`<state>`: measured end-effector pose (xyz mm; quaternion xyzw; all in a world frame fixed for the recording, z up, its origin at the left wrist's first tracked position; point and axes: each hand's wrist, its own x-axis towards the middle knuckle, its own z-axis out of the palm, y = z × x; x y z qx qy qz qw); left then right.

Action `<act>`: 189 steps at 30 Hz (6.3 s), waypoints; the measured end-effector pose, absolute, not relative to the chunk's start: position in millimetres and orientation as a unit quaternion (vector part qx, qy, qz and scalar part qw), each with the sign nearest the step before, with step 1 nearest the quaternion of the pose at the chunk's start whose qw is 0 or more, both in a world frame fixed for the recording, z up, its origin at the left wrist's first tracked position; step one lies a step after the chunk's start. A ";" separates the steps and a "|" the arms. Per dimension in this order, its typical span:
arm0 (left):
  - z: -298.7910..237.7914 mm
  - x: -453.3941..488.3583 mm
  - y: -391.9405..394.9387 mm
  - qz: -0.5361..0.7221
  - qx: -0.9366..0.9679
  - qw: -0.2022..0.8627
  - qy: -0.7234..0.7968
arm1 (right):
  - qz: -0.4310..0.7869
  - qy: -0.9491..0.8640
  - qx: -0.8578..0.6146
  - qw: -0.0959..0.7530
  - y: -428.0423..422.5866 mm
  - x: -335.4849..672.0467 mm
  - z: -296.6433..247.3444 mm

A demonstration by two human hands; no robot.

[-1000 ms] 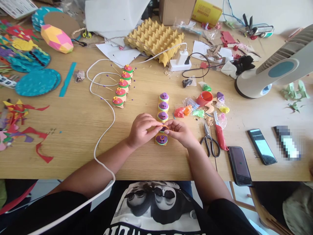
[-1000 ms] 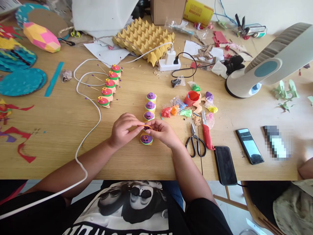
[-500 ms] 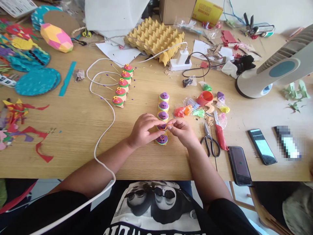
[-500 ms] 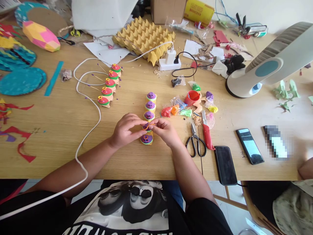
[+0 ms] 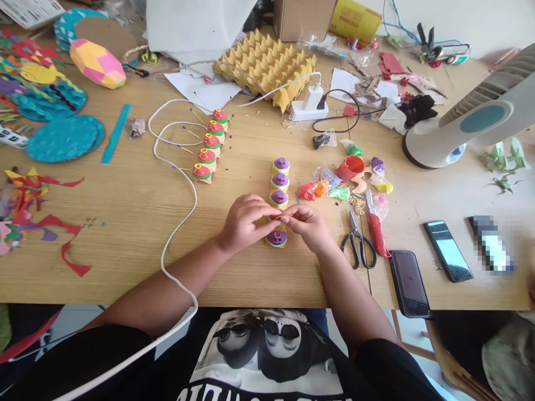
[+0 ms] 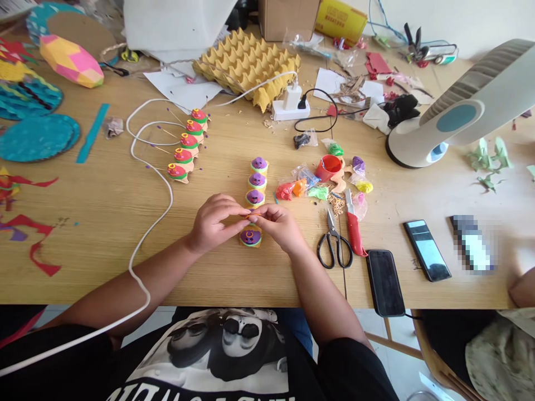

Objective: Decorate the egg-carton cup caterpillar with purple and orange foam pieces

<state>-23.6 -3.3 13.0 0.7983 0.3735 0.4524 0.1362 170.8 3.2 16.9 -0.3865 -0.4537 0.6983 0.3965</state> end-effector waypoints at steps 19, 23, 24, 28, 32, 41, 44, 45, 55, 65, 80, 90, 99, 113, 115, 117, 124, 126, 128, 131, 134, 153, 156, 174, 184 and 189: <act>10.3 -23.5 -2.7 0.416 0.803 0.163 0.395 | 0.658 -0.485 -0.420 0.395 2.1 174.0 23.8; 9.8 -23.4 -3.1 0.441 0.786 0.163 0.401 | 0.657 -0.475 -0.419 0.408 3.6 176.8 21.6; 10.0 -23.3 -3.2 0.447 0.781 0.166 0.402 | 0.658 -0.473 -0.419 0.409 4.1 177.4 21.2; 11.3 -23.2 -3.1 0.451 0.773 0.178 0.408 | 0.652 -0.473 -0.427 0.411 4.7 177.9 21.6; 12.0 -23.0 -2.1 0.429 0.784 0.175 0.412 | 0.647 -0.484 -0.420 0.413 2.6 175.1 24.1; 10.6 -23.0 -0.6 0.438 0.782 0.169 0.409 | 0.655 -0.471 -0.419 0.417 1.8 174.7 23.2; 8.1 -23.5 -0.3 0.454 0.766 0.195 0.411 | 0.655 -0.458 -0.433 0.415 3.1 175.5 21.1; 7.3 -23.6 -0.2 0.457 0.763 0.203 0.410 | 0.656 -0.457 -0.433 0.416 3.4 175.5 20.6; 8.1 -22.3 -1.0 0.471 0.744 0.209 0.424 | 0.646 -0.467 -0.443 0.411 4.0 175.1 22.4; 10.4 -22.9 -2.6 0.443 0.779 0.164 0.412 | 0.637 -0.507 -0.419 0.401 2.8 169.9 17.2; 12.7 -25.2 -3.0 0.468 0.773 0.131 0.408 | 0.691 -0.423 -0.403 0.426 2.7 173.5 13.0; 13.4 -25.1 -3.5 0.501 0.720 0.218 0.427 | 0.747 -0.318 -0.372 0.449 8.3 179.3 21.6; 1.2 -23.7 -1.8 0.569 0.496 0.514 0.407 | 0.643 -0.504 -0.402 0.414 -0.7 171.8 26.0; 6.4 -19.3 -6.0 0.536 0.515 0.554 0.375 | 0.506 -0.620 -0.412 0.435 -9.2 167.4 17.6; 5.5 -19.6 -5.8 0.535 0.518 0.554 0.372 | 0.510 -0.614 -0.407 0.444 -9.4 167.7 17.3; 4.5 -20.5 -5.2 0.535 0.524 0.553 0.366 | 0.508 -0.612 -0.405 0.451 -8.9 168.1 17.2; 10.5 -25.8 -4.0 0.492 0.658 0.420 0.385 | 0.492 -0.613 -0.417 0.456 -7.7 169.0 20.6; 13.8 -26.5 -4.1 0.483 0.697 0.365 0.384 | 0.497 -0.612 -0.418 0.451 -7.4 169.5 20.5; 15.9 -26.7 -4.2 0.486 0.714 0.329 0.381 | 0.496 -0.615 -0.417 0.450 -7.0 170.2 20.3; 16.5 -26.7 -3.9 0.496 0.720 0.300 0.381 | 0.484 -0.622 -0.420 0.450 -6.2 171.0 20.6; 16.0 -26.7 -3.3 0.509 0.715 0.287 0.382 | 0.485 -0.622 -0.418 0.450 -5.8 171.3 21.2; 16.4 -27.4 -2.2 0.485 0.734 0.261 0.397 | 0.483 -0.631 -0.421 0.438 -5.7 172.1 21.6; 18.0 -27.2 -2.5 0.481 0.736 0.260 0.400 | 0.470 -0.643 -0.417 0.438 -5.8 172.7 22.3; 15.3 -27.6 -2.9 0.484 0.729 0.264 0.405 | 0.456 -0.661 -0.419 0.424 -3.6 173.8 22.2; 17.3 -27.2 -2.2 0.487 0.727 0.270 0.402 | 0.452 -0.663 -0.422 0.422 -1.7 174.9 22.1; 14.1 -28.7 -1.8 0.477 0.728 0.270 0.412 | 0.450 -0.666 -0.417 0.424 -1.4 175.6 22.3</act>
